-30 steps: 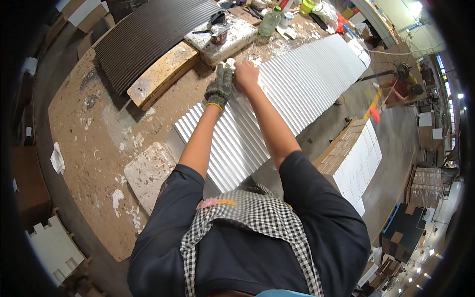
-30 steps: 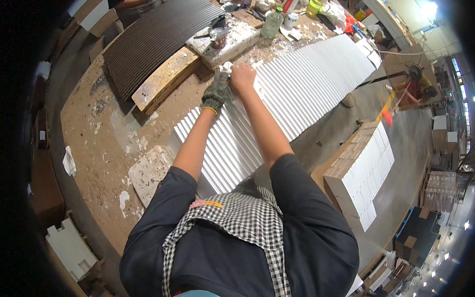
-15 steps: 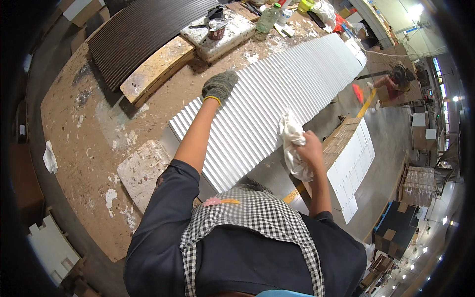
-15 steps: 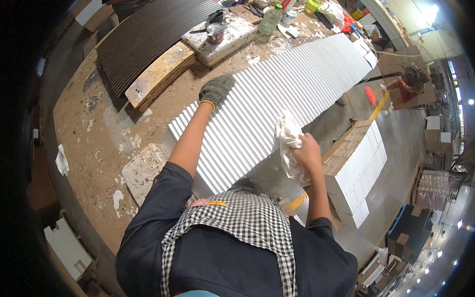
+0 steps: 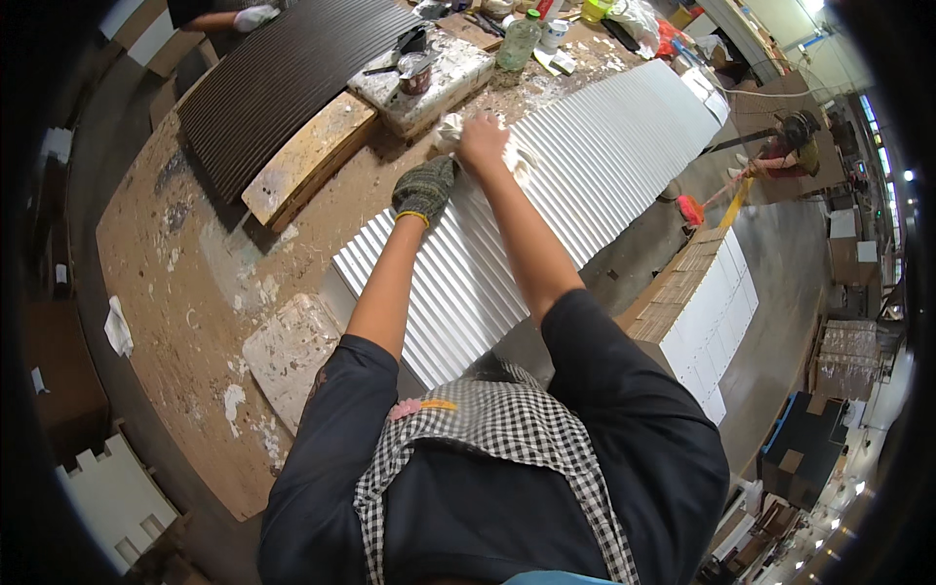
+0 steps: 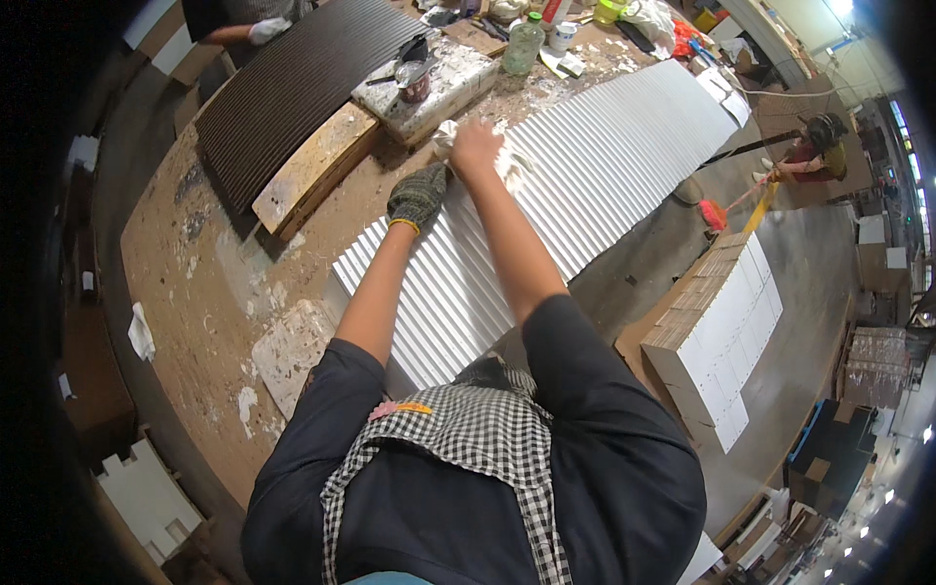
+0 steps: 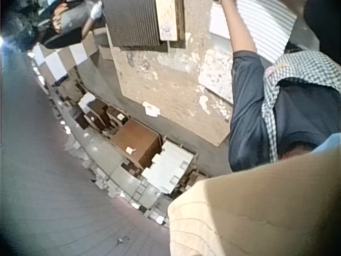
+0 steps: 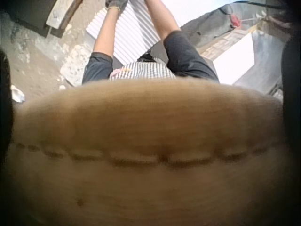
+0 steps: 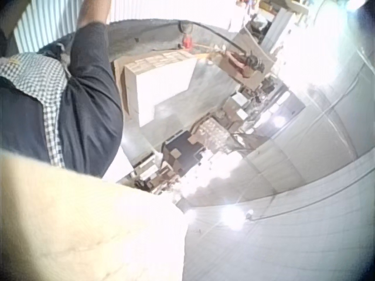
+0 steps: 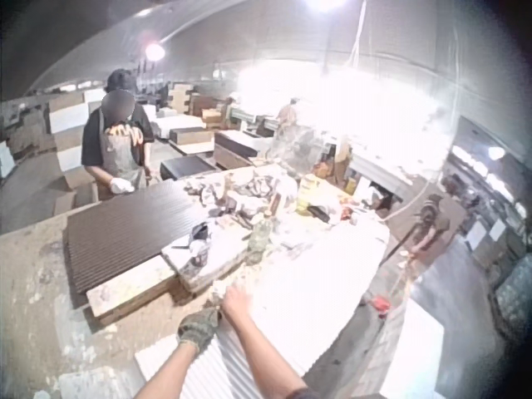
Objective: The person wipes a white corrugated panel with a cloth, then uses a small rectangular tool to scrape or smooth the surface. The person repeats wiping and scraping motions across the panel while standing at a cluttered workbench.
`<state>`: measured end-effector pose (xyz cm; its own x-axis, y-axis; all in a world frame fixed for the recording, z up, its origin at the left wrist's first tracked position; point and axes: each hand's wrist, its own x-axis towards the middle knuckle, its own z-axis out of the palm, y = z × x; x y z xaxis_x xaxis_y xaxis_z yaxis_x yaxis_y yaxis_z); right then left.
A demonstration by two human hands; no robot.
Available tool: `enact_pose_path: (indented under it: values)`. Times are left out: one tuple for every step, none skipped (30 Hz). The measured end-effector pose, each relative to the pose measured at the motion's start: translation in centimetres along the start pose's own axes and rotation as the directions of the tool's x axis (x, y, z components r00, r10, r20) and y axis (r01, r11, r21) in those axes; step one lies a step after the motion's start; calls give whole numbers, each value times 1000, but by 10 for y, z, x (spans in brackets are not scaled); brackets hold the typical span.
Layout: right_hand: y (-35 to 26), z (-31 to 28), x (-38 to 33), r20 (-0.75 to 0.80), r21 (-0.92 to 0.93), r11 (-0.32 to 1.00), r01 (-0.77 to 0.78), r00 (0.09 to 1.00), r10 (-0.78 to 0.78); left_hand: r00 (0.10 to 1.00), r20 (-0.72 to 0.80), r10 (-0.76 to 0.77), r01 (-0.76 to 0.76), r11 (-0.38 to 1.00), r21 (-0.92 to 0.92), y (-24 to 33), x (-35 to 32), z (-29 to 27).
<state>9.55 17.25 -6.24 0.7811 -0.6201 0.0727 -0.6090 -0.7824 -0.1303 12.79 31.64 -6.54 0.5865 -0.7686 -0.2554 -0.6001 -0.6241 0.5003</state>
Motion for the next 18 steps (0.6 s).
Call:
enact_pose_path:
  values:
    - [5,1,17,52,41,999,-6,999,4,1000,8,7,-8,997,79,9,-4,-5]
    - [7,-2,27,101,88,996,-3,995,-6,999,-36,24,-20,994,107,9,-3,-3]
    - [0,-10,19,-4,119,992,48,999,-48,996,-83,16,-5,991,132,-4,-7,2]
    - [1,-20,4,-113,143,985,96,990,-80,992,-128,15,5,988,157,-14,-7,6]
    - [15,-28,-17,-216,148,980,131,972,-97,995,-12,-98,98,987,127,-2,-8,-4]
    - [35,-22,-41,-175,180,978,108,982,-77,996,-46,-80,84,992,96,0,-7,0]
    - [57,-17,-69,-131,211,974,88,990,-61,994,-81,-69,74,995,63,-1,-6,5]
    - [71,-27,-99,-169,190,975,116,982,-84,991,-118,-65,69,997,30,-5,-7,9]
    - [92,-38,-128,-109,159,983,95,991,-78,996,-36,-86,87,996,12,-6,-5,7]
    - [103,-57,-158,-96,183,982,51,995,-34,993,-72,-92,92,996,-9,-10,-1,11]
    - [114,-65,-186,-92,152,988,11,996,3,989,-102,-103,101,995,-22,-18,-1,22]
    - [123,-70,-205,-93,121,992,-27,995,39,984,-135,-113,109,993,-36,-23,0,28]
    - [134,-71,-222,-81,64,996,-59,995,64,987,40,-158,159,987,-19,-5,-4,11]
    - [136,-73,-231,-71,14,997,-80,994,80,988,44,-149,150,989,-21,-1,-5,8]
    - [135,-71,-228,-56,20,996,-82,995,83,989,46,-144,145,989,-23,0,-7,6]
    - [130,-66,-217,-88,15,999,-45,995,46,989,47,-143,145,989,-27,-1,-9,5]
    - [119,-60,-196,-123,9,1000,-9,992,10,993,15,-119,119,993,-24,-9,-5,12]
    - [106,-53,-175,-157,5,1000,20,987,-19,994,26,-105,105,994,-6,-13,-4,16]
